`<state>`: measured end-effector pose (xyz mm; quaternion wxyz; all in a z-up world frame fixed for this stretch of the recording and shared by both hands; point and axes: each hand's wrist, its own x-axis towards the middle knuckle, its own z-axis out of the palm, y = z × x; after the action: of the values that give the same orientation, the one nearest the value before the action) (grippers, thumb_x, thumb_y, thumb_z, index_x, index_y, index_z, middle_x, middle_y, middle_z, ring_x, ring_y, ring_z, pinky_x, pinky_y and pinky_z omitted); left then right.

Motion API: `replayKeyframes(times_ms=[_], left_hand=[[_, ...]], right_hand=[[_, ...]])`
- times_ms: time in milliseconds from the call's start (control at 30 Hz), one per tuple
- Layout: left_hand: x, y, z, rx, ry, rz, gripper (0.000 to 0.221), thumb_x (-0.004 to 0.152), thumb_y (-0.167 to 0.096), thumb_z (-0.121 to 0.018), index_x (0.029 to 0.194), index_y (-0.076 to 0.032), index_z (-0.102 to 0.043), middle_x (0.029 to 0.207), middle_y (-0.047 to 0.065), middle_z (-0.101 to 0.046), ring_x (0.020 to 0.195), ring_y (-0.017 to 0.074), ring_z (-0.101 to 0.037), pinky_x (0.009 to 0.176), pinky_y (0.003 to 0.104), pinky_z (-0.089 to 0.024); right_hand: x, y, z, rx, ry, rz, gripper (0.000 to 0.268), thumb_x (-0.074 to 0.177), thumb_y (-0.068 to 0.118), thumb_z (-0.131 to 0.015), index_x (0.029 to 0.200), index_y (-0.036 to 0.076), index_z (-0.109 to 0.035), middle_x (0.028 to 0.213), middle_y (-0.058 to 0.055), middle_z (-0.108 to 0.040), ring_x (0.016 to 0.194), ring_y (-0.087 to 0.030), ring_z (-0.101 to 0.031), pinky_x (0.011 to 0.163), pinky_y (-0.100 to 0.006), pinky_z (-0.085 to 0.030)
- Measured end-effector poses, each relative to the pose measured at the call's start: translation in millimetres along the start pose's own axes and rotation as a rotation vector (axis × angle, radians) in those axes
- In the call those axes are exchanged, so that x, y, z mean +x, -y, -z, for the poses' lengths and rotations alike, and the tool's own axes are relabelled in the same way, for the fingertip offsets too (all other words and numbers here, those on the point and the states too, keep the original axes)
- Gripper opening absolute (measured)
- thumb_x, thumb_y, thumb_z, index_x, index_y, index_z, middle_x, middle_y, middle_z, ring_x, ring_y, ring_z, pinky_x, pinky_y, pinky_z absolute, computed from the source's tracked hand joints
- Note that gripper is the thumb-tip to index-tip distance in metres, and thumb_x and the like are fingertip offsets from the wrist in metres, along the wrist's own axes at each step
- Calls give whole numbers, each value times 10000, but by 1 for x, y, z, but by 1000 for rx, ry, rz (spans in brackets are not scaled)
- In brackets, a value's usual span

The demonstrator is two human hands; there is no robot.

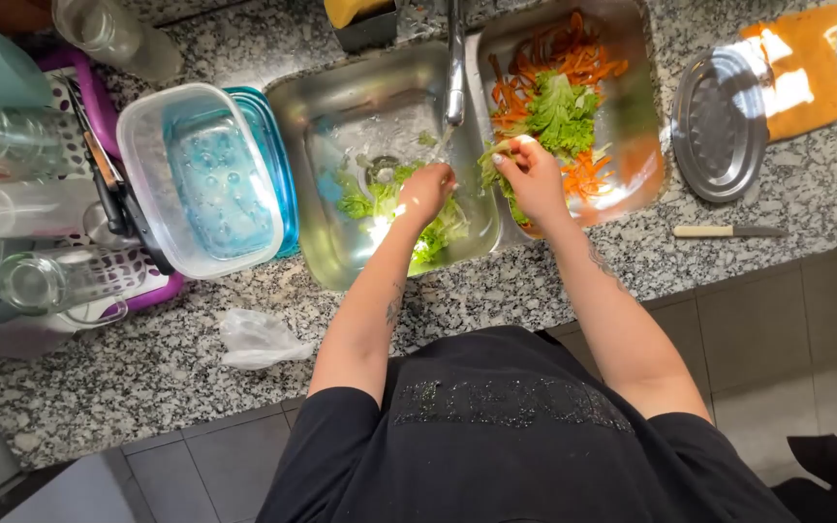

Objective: Tearing lettuce leaves into smaller pieces and washing them in a kitchen sink.

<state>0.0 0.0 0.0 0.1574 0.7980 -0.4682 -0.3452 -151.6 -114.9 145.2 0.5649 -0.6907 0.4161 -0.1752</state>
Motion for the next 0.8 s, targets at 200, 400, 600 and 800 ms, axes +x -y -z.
replayKeyframes(times_ms=[200, 400, 600, 800], left_hand=[[-34, -32, 0, 621, 110, -109, 231, 901, -155, -493, 1016, -288, -643, 1060, -49, -630, 1103, 221, -538, 1012, 531, -290], [2, 32, -56, 390, -33, -48, 163, 881, -241, -529, 987, -199, -645, 948, 22, -633, 991, 244, -599, 941, 502, -390], [-29, -62, 75, -979, -405, 47, 262, 896, -280, -645, 1021, -51, -659, 856, 150, -688, 806, 198, -637, 765, 364, -545], [-43, -68, 105, -1348, -392, 68, 269, 942, -248, -553, 1114, -47, -602, 712, -21, -589, 633, 63, -618, 615, 201, -595]], right_hand=[[-1, 3, 4, 215, 44, -10, 206, 875, 130, -697, 1021, 43, -580, 912, -64, -681, 784, -66, -591, 716, -223, -521], [-7, 22, 25, 173, 81, 39, 185, 859, 132, -714, 1010, 99, -612, 918, -39, -686, 816, -32, -586, 743, -214, -521], [7, 2, 8, 255, 79, 67, 396, 771, 17, -771, 1112, 28, -570, 982, -115, -651, 859, -160, -613, 761, -304, -531], [23, 21, -40, 459, 229, -49, 388, 687, 41, -822, 1012, 76, -614, 854, -15, -677, 761, -83, -644, 651, -198, -550]])
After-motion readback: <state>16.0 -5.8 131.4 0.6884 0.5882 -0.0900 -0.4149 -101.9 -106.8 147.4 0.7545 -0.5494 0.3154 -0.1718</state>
